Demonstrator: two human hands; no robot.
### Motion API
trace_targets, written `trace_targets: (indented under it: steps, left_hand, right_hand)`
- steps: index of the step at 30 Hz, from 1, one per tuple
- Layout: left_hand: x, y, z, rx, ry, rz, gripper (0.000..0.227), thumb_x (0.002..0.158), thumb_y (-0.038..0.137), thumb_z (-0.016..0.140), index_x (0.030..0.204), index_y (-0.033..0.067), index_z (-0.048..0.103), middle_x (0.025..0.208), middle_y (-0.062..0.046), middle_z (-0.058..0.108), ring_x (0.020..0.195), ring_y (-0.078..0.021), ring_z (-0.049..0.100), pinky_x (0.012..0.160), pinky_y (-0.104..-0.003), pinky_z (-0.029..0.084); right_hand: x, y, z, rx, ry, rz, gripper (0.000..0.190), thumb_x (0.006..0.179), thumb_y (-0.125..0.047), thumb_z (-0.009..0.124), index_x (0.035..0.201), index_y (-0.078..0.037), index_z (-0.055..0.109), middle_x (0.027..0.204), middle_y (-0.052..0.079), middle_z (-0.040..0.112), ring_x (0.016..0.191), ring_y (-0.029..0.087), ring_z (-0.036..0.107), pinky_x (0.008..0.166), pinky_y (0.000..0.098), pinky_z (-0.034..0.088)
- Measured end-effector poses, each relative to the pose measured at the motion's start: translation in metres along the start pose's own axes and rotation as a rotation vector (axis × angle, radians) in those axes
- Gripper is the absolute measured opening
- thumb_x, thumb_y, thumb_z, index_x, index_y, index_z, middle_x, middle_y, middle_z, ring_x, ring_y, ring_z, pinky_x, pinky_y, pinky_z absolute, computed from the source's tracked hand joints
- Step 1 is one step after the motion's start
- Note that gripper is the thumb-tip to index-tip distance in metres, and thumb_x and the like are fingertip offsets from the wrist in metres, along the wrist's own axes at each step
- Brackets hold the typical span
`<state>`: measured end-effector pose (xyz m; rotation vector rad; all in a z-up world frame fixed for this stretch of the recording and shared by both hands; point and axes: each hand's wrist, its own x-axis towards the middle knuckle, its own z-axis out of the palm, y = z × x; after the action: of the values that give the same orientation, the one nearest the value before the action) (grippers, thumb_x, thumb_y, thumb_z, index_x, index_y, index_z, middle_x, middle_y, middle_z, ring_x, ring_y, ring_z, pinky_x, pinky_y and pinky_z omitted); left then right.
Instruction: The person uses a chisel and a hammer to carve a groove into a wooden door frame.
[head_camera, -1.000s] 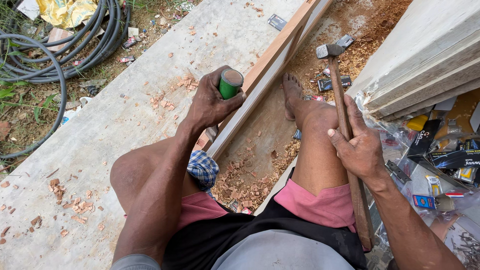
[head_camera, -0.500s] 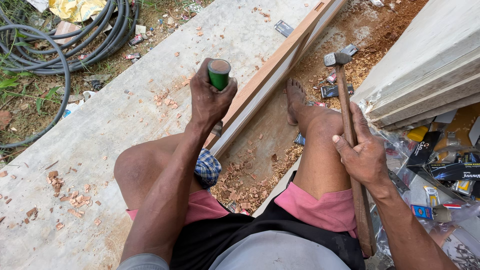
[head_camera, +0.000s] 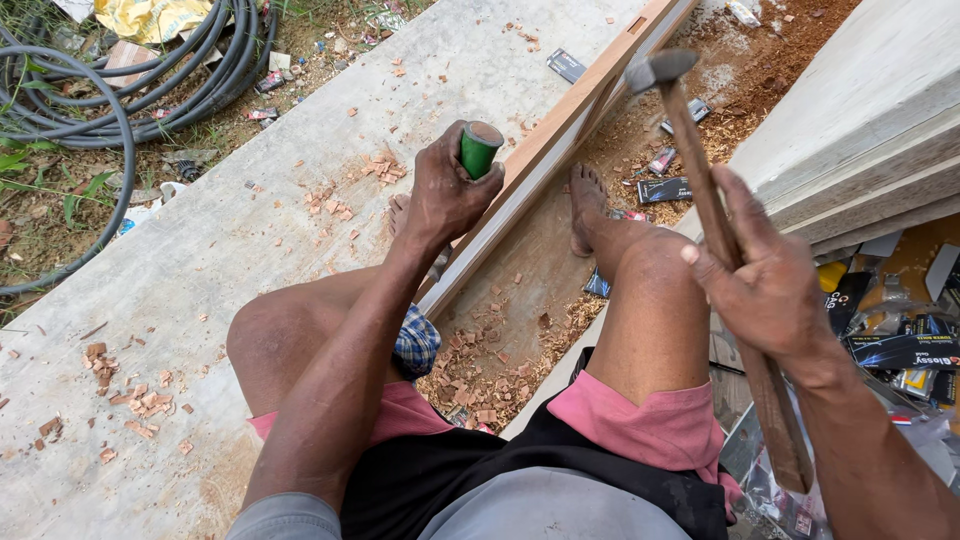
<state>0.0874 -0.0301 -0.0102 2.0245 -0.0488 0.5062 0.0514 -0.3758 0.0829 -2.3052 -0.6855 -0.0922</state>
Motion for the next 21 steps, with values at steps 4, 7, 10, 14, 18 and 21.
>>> trace_targets:
  steps: [4, 7, 10, 14, 18, 21]
  left_hand:
    - [0.004, -0.009, -0.003, -0.053, 0.021, 0.051, 0.024, 0.087, 0.019, 0.075, 0.1, 0.0035, 0.06, 0.081, -0.007, 0.064, 0.071, -0.0165, 0.06, 0.064, -0.034, 0.052]
    - [0.006, -0.008, -0.012, -0.053, 0.052, 0.037, 0.026, 0.087, 0.018, 0.076, 0.101, 0.0024, 0.062, 0.082, -0.007, 0.064, 0.072, -0.0168, 0.06, 0.064, -0.034, 0.052]
    - [0.005, 0.0, -0.015, -0.096, 0.019, 0.009, 0.027, 0.087, 0.016, 0.073, 0.108, 0.0029, 0.063, 0.082, -0.006, 0.063, 0.072, -0.017, 0.059, 0.065, -0.034, 0.051]
    - [0.003, 0.007, -0.012, -0.126, -0.029, 0.045, 0.035, 0.085, 0.014, 0.071, 0.118, 0.0054, 0.064, 0.084, -0.005, 0.063, 0.073, -0.0155, 0.06, 0.066, -0.034, 0.053]
    - [0.005, 0.0, -0.007, -0.095, -0.095, -0.09, 0.024, 0.088, 0.018, 0.074, 0.105, 0.005, 0.064, 0.08, -0.006, 0.061, 0.07, -0.0165, 0.058, 0.064, -0.036, 0.052]
    - [0.009, -0.006, -0.003, -0.106, -0.075, -0.027, 0.025, 0.087, 0.018, 0.074, 0.104, 0.0041, 0.061, 0.082, -0.005, 0.062, 0.072, -0.0162, 0.06, 0.064, -0.035, 0.053]
  right_hand:
    - [0.037, -0.011, -0.037, 0.131, 0.133, -0.328, 0.068, 0.117, -0.01, 0.059, 0.171, -0.014, 0.018, 0.074, 0.006, 0.061, 0.057, 0.01, 0.062, 0.058, 0.0259, 0.053]
    - [0.06, -0.017, -0.038, 0.154, 0.177, -0.328, 0.065, 0.124, -0.01, 0.055, 0.171, -0.015, 0.01, 0.079, 0.008, 0.063, 0.06, 0.012, 0.065, 0.062, 0.0268, 0.055]
    - [0.08, -0.026, 0.013, -0.025, 0.075, -0.334, 0.078, 0.116, -0.016, 0.058, 0.168, -0.017, 0.001, 0.075, 0.008, 0.063, 0.055, 0.009, 0.061, 0.052, 0.0228, 0.055]
    - [0.057, -0.044, 0.054, -0.297, -0.49, 0.048, 0.095, 0.095, -0.017, 0.066, 0.164, -0.041, 0.005, 0.092, 0.018, 0.074, 0.078, 0.03, 0.073, 0.08, 0.0462, 0.062]
    - [0.066, -0.038, 0.022, 0.102, -0.312, -0.225, 0.087, 0.101, -0.005, 0.063, 0.167, -0.031, 0.012, 0.101, 0.013, 0.072, 0.085, 0.024, 0.073, 0.084, 0.0422, 0.061]
    - [0.088, -0.035, -0.023, 0.109, 0.038, -0.134, 0.076, 0.113, -0.005, 0.061, 0.174, -0.016, 0.016, 0.098, 0.021, 0.064, 0.064, 0.019, 0.063, 0.055, 0.0319, 0.061]
